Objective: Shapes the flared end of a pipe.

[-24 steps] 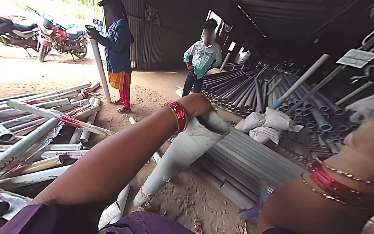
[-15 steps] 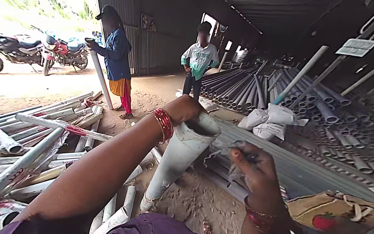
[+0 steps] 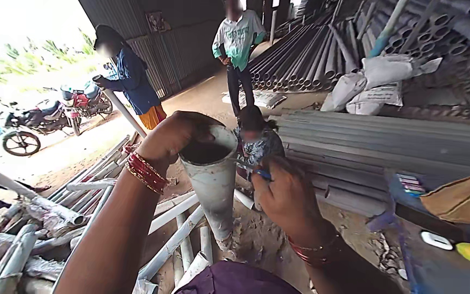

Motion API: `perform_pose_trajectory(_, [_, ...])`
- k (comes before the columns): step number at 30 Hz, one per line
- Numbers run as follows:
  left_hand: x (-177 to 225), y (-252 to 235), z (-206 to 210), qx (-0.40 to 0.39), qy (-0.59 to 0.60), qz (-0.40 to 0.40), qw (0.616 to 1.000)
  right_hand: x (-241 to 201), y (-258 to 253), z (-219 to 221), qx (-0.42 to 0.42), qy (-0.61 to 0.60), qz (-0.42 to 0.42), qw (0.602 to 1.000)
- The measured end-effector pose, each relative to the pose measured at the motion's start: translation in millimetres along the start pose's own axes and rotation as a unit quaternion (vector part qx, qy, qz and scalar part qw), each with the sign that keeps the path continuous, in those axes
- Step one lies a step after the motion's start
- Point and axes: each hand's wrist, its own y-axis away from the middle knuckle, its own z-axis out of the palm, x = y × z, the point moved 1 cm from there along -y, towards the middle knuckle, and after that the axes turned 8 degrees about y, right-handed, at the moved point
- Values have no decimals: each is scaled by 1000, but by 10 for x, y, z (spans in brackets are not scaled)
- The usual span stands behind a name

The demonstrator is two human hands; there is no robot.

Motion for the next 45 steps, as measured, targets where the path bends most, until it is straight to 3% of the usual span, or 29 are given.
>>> perform_pose_trajectory(7, [-42, 162, -142, 5, 8, 7, 1000, -83, -3, 142, -38, 39, -26, 998])
perform_pose_trajectory(12, [-154, 204, -331, -5, 20, 17, 1000, -3, 54, 195, -109, 64, -43, 991])
perform_pose_trajectory(17, [-206, 260, -477, -5, 14, 25, 1000, -159, -41, 19, -29, 18, -90, 995])
perform_pose_trajectory(24, [-250, 346, -577, 1, 11, 29, 1000, -203, -16, 220, -104, 46, -112, 987])
perform_pose_trajectory(29, [-276, 387, -624, 3, 24, 27, 999, -114, -68, 242, -104, -152, -84, 979])
perform_pose_trajectory(34, [-271, 384, -628, -9, 38, 29, 999, -309, -241, 399, -95, -360, -72, 925])
perform_pose_trajectory(36, [-263, 382, -624, -6, 30, 26, 999, -364, -289, 414, -40, -427, -74, 901])
perform_pose_trajectory(40, [-275, 335, -679, -73, 50, 29, 996, -478, -357, 462, 64, -464, -140, 872])
perform_pose_trajectory(45, [-303, 316, -757, -88, 44, 36, 995, -543, -312, 546, 92, -488, -192, 847])
